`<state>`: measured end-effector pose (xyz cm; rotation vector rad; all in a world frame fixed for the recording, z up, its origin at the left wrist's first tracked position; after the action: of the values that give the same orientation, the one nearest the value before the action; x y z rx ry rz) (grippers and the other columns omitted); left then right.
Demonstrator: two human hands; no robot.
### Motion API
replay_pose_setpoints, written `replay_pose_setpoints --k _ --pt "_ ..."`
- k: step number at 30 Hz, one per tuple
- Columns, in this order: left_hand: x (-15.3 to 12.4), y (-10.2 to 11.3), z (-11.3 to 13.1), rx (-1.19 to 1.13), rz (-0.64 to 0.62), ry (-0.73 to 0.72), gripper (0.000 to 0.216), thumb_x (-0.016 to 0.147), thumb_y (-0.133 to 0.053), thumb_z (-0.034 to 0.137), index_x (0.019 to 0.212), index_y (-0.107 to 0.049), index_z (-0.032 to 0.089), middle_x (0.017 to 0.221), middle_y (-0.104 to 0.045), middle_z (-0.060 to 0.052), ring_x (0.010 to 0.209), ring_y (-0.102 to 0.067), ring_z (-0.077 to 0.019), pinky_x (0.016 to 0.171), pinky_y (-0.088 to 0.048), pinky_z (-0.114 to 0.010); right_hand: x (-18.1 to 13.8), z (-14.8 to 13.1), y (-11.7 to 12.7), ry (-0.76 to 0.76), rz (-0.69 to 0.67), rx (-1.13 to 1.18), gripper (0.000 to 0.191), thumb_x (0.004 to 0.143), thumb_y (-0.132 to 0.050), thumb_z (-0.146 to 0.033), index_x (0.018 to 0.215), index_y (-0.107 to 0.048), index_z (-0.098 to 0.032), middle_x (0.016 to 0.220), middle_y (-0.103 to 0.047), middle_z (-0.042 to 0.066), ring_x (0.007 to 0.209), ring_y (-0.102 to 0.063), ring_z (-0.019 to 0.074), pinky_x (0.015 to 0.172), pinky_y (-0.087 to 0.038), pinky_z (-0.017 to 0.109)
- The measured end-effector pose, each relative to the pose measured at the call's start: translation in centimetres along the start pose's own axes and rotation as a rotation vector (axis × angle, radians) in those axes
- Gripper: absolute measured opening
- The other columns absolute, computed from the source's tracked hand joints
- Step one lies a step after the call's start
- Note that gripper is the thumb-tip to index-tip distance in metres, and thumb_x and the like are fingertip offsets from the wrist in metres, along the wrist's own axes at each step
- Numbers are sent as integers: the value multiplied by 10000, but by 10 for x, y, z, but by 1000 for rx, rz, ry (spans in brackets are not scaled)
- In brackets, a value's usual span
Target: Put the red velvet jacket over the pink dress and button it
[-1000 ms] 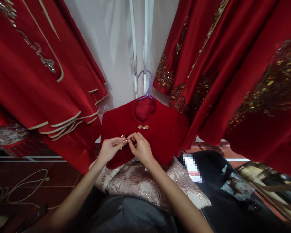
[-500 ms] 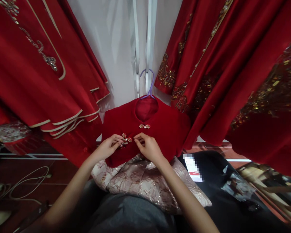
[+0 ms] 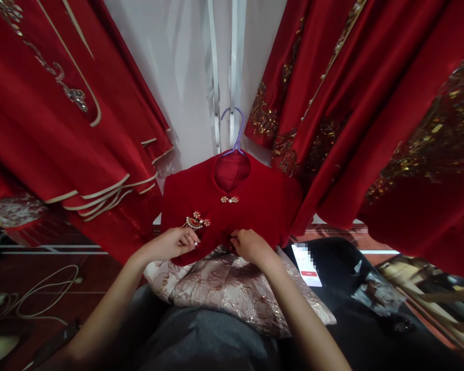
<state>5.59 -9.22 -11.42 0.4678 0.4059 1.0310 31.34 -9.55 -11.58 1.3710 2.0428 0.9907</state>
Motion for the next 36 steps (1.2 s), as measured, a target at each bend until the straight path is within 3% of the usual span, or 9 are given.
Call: replay_pose_setpoints --k 6,10,16,20,24,27,29,31,36 --pt "3 -6 6 -63 25 27 190 637 -615 161 804 -705 173 747 -738 -48 735 -698 -185 694 -545 -275 15 14 -22 10 -114 84 181 711 -665 -140 885 -662 -189 807 -724 39 758 -680 190 678 -487 270" --pt "4 -7 3 -77 25 74 185 604 -608 150 744 -726 180 705 -736 -34 689 -694 -181 648 -541 -257 19 19 -25 38 -148 169 239 630 -765 -244 806 -615 -188 732 -687 -1 683 -641 165 622 -464 251" --pt "8 -14 -1 -141 32 141 216 546 -575 87 685 -710 182 684 -730 -33 665 -688 -184 630 -540 -270 9 9 4 27 -204 150 185 655 -736 -253 714 -573 -188 622 -594 -42 573 -529 116 534 -393 223" --pt "10 -18 -1 -65 24 165 260 517 -538 52 689 -700 162 720 -733 -55 699 -691 -201 662 -540 -289 -9 -18 27 194 -299 290 223 739 -698 -382 807 -607 -190 710 -604 -25 619 -534 124 574 -427 244" --pt "11 -18 -1 -9 38 163 231 529 -575 64 696 -698 164 714 -732 -55 685 -689 -208 655 -535 -294 -8 -39 10 210 -114 396 215 831 -597 -401 913 -587 -202 780 -630 -2 672 -570 144 627 -457 269" --pt "11 -18 -1 50 87 168 160 549 -639 113 687 -694 174 685 -723 -46 672 -685 -206 631 -525 -282 2 -42 -24 63 108 227 216 836 -596 -357 940 -545 -175 761 -636 39 657 -582 175 624 -434 291" --pt "10 -18 0 99 109 167 126 568 -685 175 694 -692 177 689 -723 -45 676 -683 -206 624 -516 -276 7 -40 -41 -3 154 157 251 872 -548 -372 1008 -502 -166 782 -636 62 680 -603 197 620 -424 295" --pt "9 -17 1 138 116 162 124 595 -697 224 711 -694 179 704 -725 -44 685 -683 -202 621 -507 -268 8 -35 -48 -2 65 161 309 879 -532 -455 1001 -473 -177 787 -623 59 710 -610 200 630 -428 292" --pt "9 -16 1 175 86 212 163 582 -725 239 727 -697 168 718 -725 -33 706 -680 -183 627 -492 -239 5 -15 -25 -28 -403 438 420 886 -442 -600 946 -454 -184 787 -597 26 670 -575 138 631 -470 279"
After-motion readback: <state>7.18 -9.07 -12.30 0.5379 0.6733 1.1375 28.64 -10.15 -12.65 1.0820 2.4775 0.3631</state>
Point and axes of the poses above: each hand's wrist, its own x-axis towards the middle knuckle, its own y-axis out of the back of the hand, z = x × y, the point moved 1 cm from there along x, towards the middle knuckle
